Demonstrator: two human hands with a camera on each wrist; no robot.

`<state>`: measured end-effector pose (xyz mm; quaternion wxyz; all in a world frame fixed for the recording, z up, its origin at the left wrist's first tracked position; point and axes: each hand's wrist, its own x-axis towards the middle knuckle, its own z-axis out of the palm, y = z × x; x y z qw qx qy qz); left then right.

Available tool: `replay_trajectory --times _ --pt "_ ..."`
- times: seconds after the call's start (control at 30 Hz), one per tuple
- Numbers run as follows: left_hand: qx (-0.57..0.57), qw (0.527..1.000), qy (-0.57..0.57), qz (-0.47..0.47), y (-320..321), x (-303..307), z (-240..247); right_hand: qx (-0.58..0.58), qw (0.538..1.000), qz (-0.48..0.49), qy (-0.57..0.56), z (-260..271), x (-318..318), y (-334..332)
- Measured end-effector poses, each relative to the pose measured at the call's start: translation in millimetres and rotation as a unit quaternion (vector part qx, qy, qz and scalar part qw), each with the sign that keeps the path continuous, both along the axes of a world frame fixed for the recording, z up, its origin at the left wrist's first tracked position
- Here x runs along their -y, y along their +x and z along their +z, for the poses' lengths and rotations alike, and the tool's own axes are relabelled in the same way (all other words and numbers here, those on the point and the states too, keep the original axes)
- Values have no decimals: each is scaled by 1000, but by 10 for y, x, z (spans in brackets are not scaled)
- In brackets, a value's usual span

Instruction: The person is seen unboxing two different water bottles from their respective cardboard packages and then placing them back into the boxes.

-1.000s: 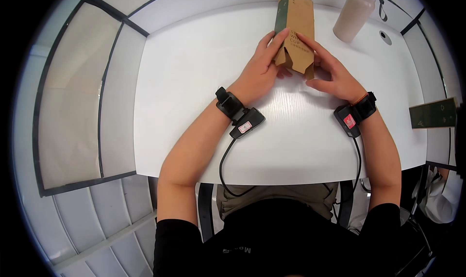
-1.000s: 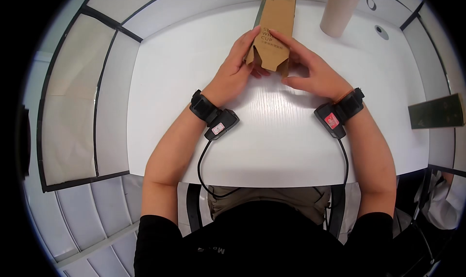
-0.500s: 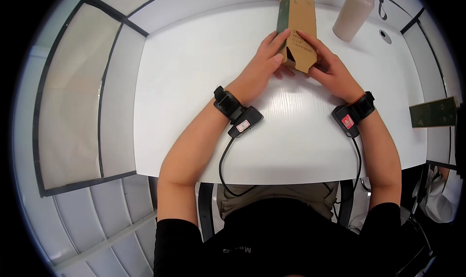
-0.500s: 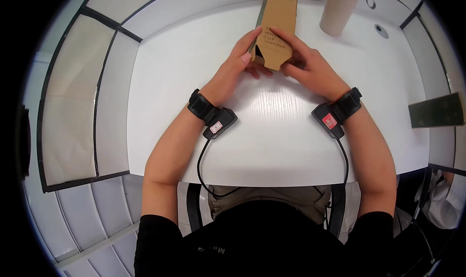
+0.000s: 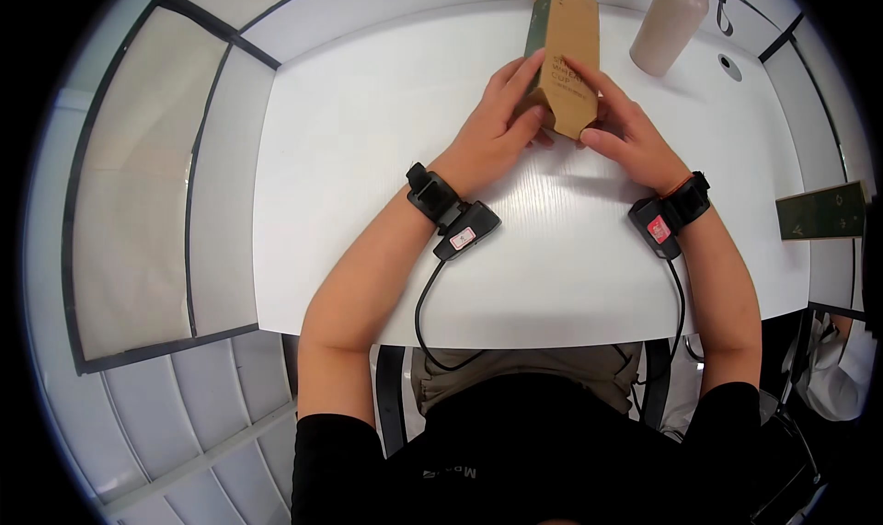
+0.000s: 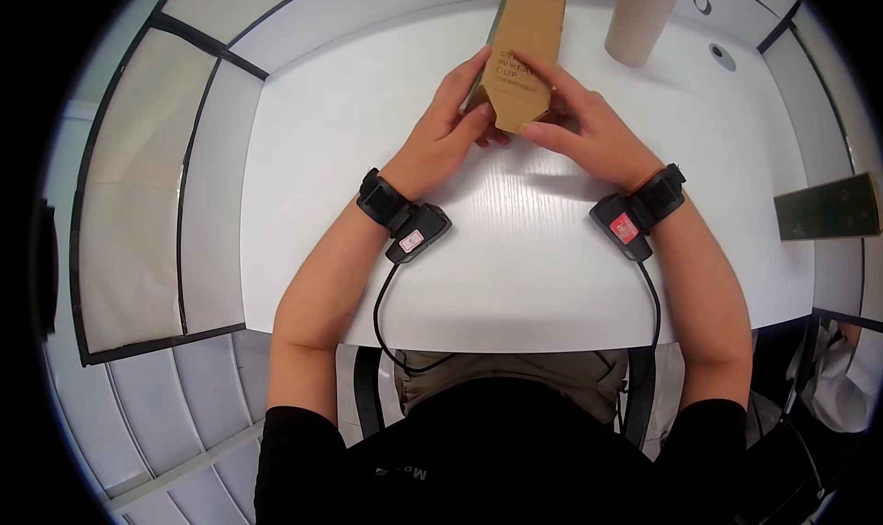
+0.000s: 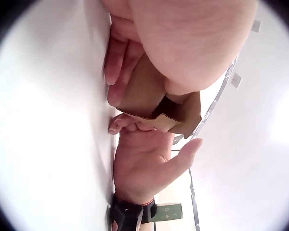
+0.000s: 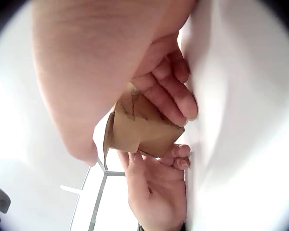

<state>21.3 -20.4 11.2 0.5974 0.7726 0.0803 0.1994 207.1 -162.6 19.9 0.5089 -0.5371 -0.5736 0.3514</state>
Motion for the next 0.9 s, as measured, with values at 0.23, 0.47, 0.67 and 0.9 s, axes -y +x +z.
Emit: replay_trajectory --times 0.23,0.47,0.67,0.9 --pt "-1 1000 1 -16 5 10 -32 115 986 -122 -3 12 -35 -84" --pt "-25 998 60 8 21 34 -78 201 969 -146 -1 -10 -45 -70" --pt "-37 997 73 1 18 49 -61 236 958 -165 16 -47 -47 -58" --pt "-40 996 84 -5 14 64 -73 287 938 -181 69 -101 -48 -23"
